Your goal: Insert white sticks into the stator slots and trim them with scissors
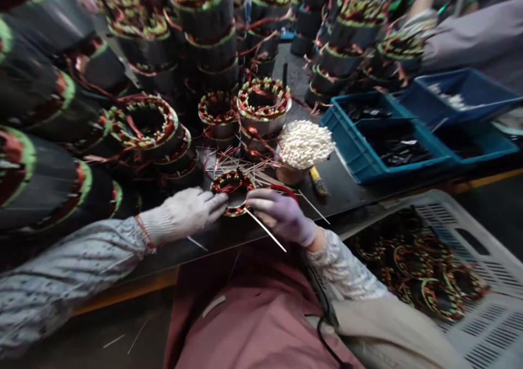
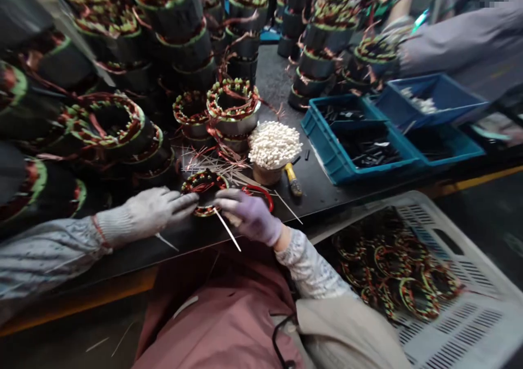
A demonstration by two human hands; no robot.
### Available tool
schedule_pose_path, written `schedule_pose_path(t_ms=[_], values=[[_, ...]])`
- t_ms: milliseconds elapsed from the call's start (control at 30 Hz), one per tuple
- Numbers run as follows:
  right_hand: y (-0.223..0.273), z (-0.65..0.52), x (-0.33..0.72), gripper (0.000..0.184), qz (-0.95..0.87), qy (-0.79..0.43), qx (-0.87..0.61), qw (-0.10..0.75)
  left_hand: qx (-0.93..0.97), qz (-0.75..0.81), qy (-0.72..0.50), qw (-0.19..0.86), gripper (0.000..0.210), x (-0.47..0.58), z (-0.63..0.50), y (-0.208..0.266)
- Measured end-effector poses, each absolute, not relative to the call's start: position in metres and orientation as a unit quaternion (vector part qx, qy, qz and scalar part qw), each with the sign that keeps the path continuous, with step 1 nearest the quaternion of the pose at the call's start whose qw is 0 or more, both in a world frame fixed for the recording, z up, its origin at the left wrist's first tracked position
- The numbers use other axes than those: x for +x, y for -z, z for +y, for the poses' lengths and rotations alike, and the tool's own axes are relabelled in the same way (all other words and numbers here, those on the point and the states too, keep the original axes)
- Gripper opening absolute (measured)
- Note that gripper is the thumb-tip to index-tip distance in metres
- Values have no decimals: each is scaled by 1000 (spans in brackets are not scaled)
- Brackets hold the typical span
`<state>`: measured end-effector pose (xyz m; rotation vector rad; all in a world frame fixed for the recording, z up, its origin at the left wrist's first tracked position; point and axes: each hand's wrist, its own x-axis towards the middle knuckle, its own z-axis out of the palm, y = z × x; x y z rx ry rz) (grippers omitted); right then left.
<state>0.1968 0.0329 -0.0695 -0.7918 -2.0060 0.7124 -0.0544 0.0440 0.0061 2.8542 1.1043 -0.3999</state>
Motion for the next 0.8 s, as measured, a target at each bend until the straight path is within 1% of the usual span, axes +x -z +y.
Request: schedule_pose_path(t_ms=[67,100,133,200,233,300,367,433,533,600,633,733,800], values=[[63,29,219,22,-708,-145,-464,512,932,346,99,41,39,-59,41,4],[61,29,229,20,-654,-72,-526,539,934,346,78,45,37,-61,39,8],[60,33,238,19,-613,-9,-569,548,937,343,56,47,33,-63,36,12],[63,46,249,24,-594,71,-605,525,942,332,14,44,25,-65,30,18],[65,54,251,26,-602,94,-607,510,942,334,-2,42,26,-65,26,19],[70,68,251,25,-623,120,-595,494,931,363,-22,38,33,-63,22,18],[71,73,248,20,-633,125,-576,502,925,378,-19,31,37,-59,20,16],[66,70,245,18,-625,123,-561,529,935,353,6,26,31,-57,20,15],[48,63,243,16,-561,109,-520,634,945,324,10,40,25,-56,21,19],[38,63,242,14,-512,63,-474,713,938,345,-10,39,26,-54,18,22],[34,65,240,14,-495,32,-456,739,934,357,-9,26,28,-53,15,22],[29,68,238,16,-485,-36,-449,750,938,341,52,-37,36,-49,5,15],[29,60,239,16,-527,-60,-477,701,950,291,83,-79,38,-48,1,8]])
